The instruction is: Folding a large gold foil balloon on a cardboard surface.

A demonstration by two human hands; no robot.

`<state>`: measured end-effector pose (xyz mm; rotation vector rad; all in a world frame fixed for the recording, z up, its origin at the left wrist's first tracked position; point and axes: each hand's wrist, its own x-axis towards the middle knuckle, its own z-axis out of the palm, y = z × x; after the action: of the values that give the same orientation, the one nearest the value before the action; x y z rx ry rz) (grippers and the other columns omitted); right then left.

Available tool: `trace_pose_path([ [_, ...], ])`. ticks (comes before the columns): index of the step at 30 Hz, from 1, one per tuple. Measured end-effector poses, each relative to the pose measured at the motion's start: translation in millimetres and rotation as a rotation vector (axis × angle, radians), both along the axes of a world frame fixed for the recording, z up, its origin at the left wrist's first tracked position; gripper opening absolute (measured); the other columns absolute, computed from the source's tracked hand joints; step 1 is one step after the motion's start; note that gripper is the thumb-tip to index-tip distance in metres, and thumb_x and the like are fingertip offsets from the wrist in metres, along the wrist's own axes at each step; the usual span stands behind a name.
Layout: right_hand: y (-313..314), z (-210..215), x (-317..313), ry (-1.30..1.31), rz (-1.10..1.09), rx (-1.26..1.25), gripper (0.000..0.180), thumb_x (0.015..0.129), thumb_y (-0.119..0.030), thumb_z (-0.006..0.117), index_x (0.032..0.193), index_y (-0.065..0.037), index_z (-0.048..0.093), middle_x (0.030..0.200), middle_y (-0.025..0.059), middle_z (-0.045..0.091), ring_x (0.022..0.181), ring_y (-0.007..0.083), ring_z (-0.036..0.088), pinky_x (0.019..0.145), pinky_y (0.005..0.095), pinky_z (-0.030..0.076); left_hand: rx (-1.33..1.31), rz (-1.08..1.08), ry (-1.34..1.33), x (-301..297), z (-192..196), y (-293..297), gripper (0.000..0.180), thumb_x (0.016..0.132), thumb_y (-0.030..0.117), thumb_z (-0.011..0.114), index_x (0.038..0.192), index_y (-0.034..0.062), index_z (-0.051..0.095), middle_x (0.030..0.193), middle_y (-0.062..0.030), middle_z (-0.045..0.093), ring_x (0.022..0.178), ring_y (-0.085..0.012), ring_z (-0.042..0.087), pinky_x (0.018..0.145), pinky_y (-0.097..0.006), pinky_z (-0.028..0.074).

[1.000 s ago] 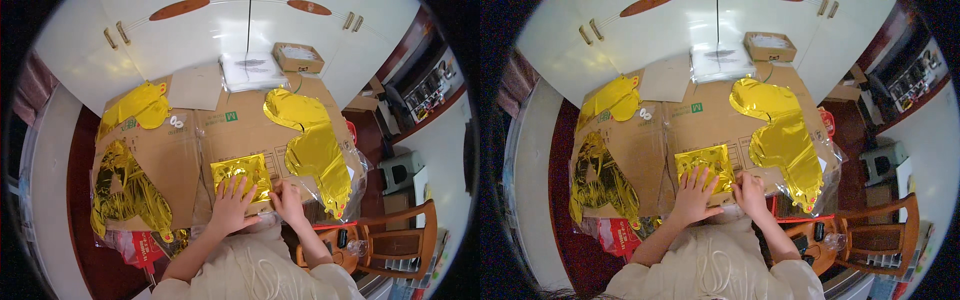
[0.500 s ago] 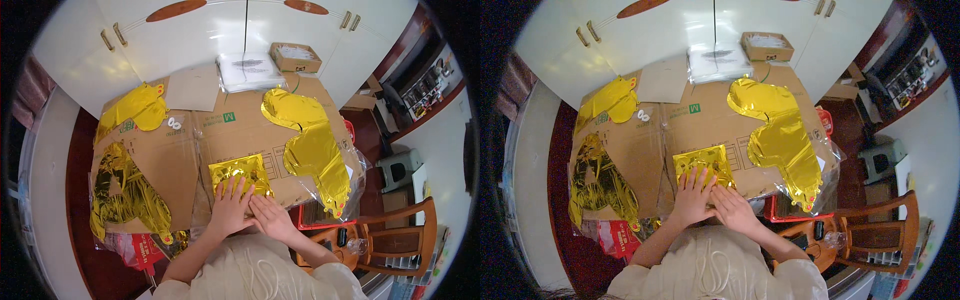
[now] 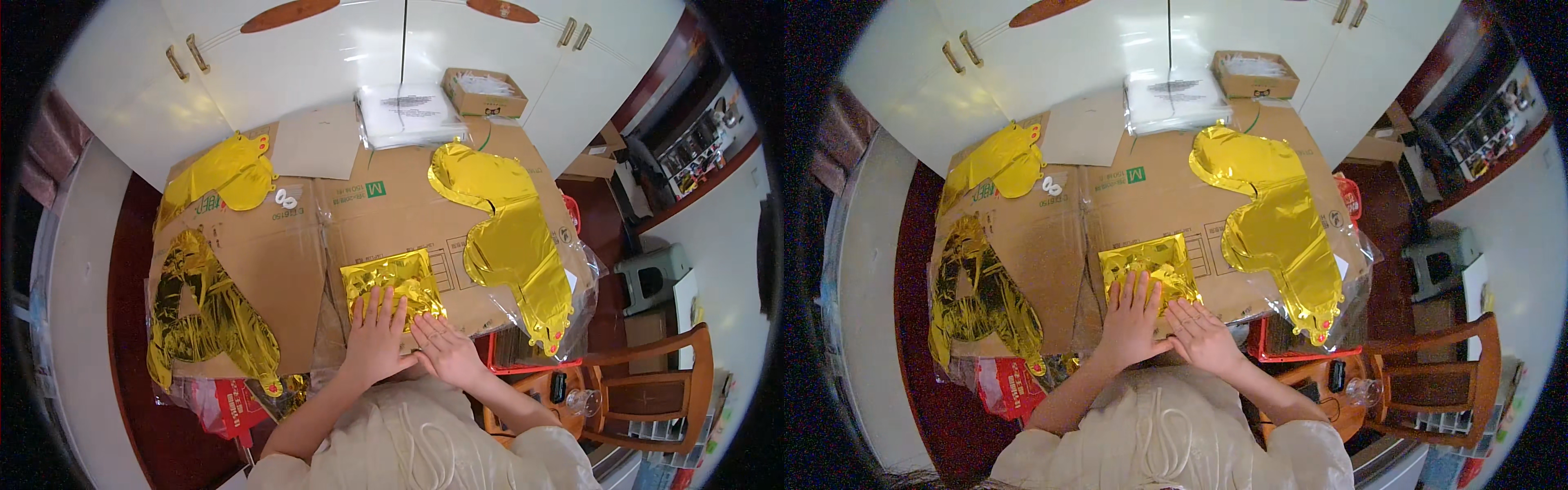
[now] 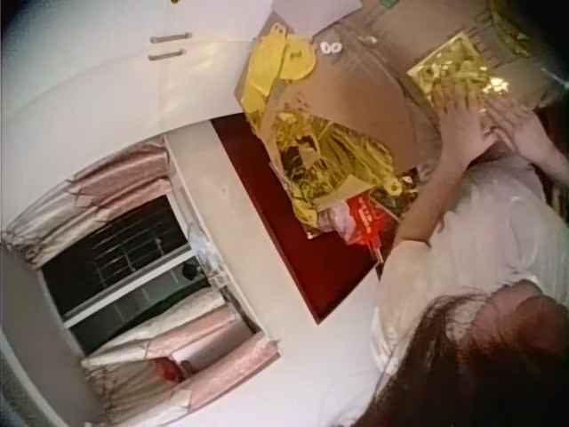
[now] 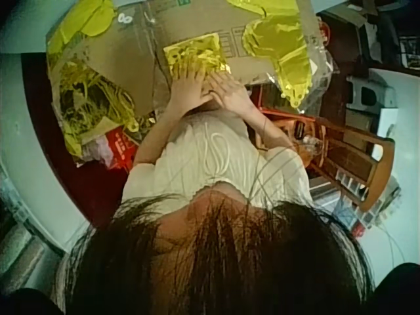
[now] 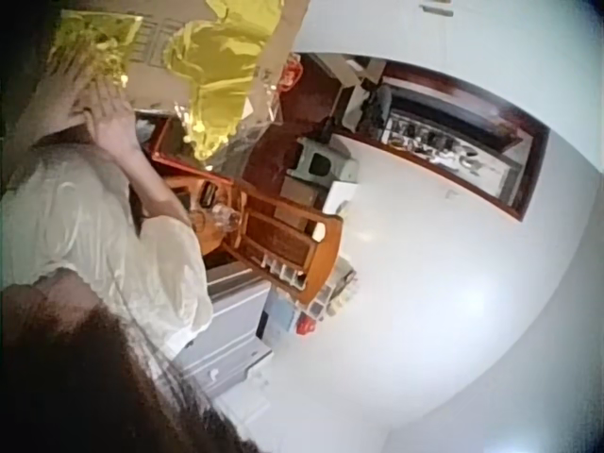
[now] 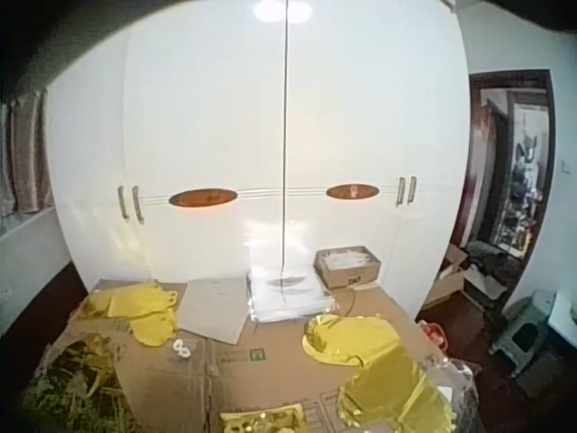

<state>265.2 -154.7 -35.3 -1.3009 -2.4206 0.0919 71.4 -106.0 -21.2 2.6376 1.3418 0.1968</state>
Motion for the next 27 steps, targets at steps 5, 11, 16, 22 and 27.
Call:
trace_pose_path([
  [5,-5,1,2,-0.014,0.034,0.114,0.039,0.083,-0.021,0.065,0.118,-0.004,0.064,0.126,0.0123,0.062,0.121,0.0260,0.057,0.106,0.0405,0.042,0.034,-0.063,-0.057,-24,-1,-10,0.096,0.074,0.061,0.067,0.143,0.0007,0.039,0.150,-0.0223,0.034,0.141,-0.0369,0.030,0.114,-0.058,0.019],
  [11,-2,8,5,-0.037,0.118,0.315,0.026,0.078,-0.014,0.062,0.102,-0.006,0.067,0.109,0.0061,0.068,0.104,0.0191,0.064,0.094,0.0351,0.049,0.129,-0.143,0.052,-58,2,-21,0.070,0.081,0.044,0.066,0.137,0.0065,0.048,0.144,-0.0144,0.045,0.138,-0.0275,0.039,0.113,-0.055,0.027],
  [16,-1,22,7,-0.023,0.236,0.323,0.022,0.077,-0.012,0.065,0.099,-0.007,0.067,0.101,0.0035,0.068,0.094,0.0168,0.065,0.087,0.0334,0.051,0.315,-0.192,0.014,-68,-10,-28,0.047,0.081,0.027,0.066,0.125,0.0112,0.059,0.133,-0.0089,0.057,0.131,-0.0244,0.048,0.112,-0.054,0.029],
  [22,11,58,11,0.163,0.280,0.264,0.019,0.077,-0.009,0.068,0.097,-0.007,0.067,0.098,0.0043,0.068,0.085,0.0173,0.067,0.079,0.0321,0.053,0.149,-0.231,-0.392,-74,2,-18,0.039,0.079,0.014,0.068,0.118,0.0117,0.064,0.116,-0.0073,0.067,0.115,-0.0228,0.061,0.110,-0.053,0.032],
  [27,55,81,11,0.562,0.090,-0.045,0.020,0.084,-0.006,0.068,0.103,-0.007,0.066,0.094,0.0064,0.069,0.080,0.0180,0.068,0.072,0.0299,0.055,-0.563,0.274,-0.716,-68,34,5,0.022,0.092,0.015,0.063,0.112,0.0061,0.065,0.099,-0.0070,0.071,0.085,-0.0166,0.067,0.087,-0.032,0.050],
])
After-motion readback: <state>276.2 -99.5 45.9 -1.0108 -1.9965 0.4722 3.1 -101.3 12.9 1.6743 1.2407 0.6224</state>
